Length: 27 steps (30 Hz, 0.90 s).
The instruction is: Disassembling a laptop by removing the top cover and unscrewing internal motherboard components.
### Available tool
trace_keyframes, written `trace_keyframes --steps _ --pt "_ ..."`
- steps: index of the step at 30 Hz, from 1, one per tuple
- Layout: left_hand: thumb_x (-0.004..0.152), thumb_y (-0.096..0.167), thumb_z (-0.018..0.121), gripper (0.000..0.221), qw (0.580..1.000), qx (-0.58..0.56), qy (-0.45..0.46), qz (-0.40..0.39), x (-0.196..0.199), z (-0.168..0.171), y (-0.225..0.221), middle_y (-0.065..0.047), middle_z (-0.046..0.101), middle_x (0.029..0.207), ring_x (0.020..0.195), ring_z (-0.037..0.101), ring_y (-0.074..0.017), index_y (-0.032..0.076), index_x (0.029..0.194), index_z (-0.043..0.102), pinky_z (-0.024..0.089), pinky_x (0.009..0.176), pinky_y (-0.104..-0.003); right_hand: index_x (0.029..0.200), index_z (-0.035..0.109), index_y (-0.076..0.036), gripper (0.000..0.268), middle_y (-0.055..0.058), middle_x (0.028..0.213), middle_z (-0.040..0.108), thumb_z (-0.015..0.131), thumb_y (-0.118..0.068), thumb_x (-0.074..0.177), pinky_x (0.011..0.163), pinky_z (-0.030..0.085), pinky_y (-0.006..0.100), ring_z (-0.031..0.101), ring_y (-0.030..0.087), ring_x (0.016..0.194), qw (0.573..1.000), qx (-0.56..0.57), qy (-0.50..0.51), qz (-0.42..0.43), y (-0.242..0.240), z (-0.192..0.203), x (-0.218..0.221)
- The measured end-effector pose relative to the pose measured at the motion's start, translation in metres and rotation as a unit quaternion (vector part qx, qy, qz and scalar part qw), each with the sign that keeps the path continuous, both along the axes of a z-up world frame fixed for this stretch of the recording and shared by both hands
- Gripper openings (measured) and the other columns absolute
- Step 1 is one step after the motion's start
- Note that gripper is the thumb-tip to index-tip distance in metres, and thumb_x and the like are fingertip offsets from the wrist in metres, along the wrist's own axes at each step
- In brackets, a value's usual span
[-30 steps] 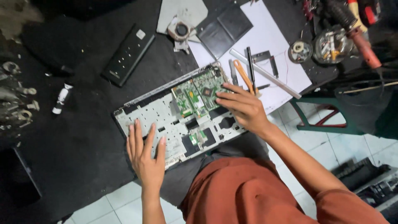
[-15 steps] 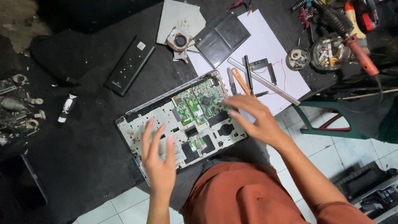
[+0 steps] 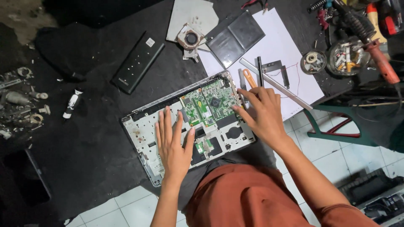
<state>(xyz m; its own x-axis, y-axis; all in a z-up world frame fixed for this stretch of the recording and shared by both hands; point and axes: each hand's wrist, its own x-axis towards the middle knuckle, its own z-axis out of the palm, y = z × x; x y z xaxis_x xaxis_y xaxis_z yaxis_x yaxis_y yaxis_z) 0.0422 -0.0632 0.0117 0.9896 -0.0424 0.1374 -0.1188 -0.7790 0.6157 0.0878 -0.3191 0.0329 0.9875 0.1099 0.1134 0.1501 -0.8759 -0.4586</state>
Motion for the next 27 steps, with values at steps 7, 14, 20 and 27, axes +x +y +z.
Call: trace_keyframes --steps 7,14,20,27 --pt "0.104 0.032 0.062 0.052 1.0 -0.018 0.016 -0.002 0.0 -0.001 0.003 -0.019 0.026 0.169 0.157 0.017 -0.0347 0.003 0.147 0.056 0.008 0.128 -0.048 0.128 0.074 -0.006 0.039 0.01 0.1 0.067 0.077 -0.027 0.096 0.083 0.038 0.037 0.054 0.023 0.096 1.0 0.008 0.012 0.004 0.004 -0.002 -0.007" --pt "0.103 0.03 0.066 0.052 0.999 -0.019 0.026 0.0 0.001 0.002 0.001 -0.022 0.028 0.167 0.156 0.02 -0.0378 0.001 0.145 0.056 0.009 0.127 -0.052 0.126 0.076 -0.007 0.03 0.008 0.097 0.067 0.072 -0.022 0.1 0.083 0.036 0.036 0.053 0.023 0.094 0.999 0.039 0.027 -0.008 0.003 0.005 -0.002" --pt "0.103 0.032 0.066 0.055 1.0 -0.02 0.013 -0.002 0.003 0.001 0.002 -0.022 0.032 0.165 0.156 0.023 -0.0384 0.003 0.148 0.051 0.012 0.127 -0.052 0.122 0.078 -0.01 0.023 0.005 0.098 0.065 0.072 -0.018 0.101 0.087 0.037 0.036 0.053 0.022 0.097 0.999 0.048 -0.009 -0.017 -0.009 0.016 0.003" --pt "0.104 0.031 0.066 0.052 1.0 -0.002 -0.01 -0.009 0.002 -0.002 0.002 -0.021 0.033 0.165 0.156 0.023 -0.0365 0.004 0.147 0.054 0.014 0.127 -0.051 0.113 0.079 -0.011 0.026 0.006 0.093 0.061 0.078 -0.029 0.095 0.087 0.035 0.037 0.049 0.023 0.094 0.996 0.085 0.038 -0.009 -0.008 0.014 0.007"
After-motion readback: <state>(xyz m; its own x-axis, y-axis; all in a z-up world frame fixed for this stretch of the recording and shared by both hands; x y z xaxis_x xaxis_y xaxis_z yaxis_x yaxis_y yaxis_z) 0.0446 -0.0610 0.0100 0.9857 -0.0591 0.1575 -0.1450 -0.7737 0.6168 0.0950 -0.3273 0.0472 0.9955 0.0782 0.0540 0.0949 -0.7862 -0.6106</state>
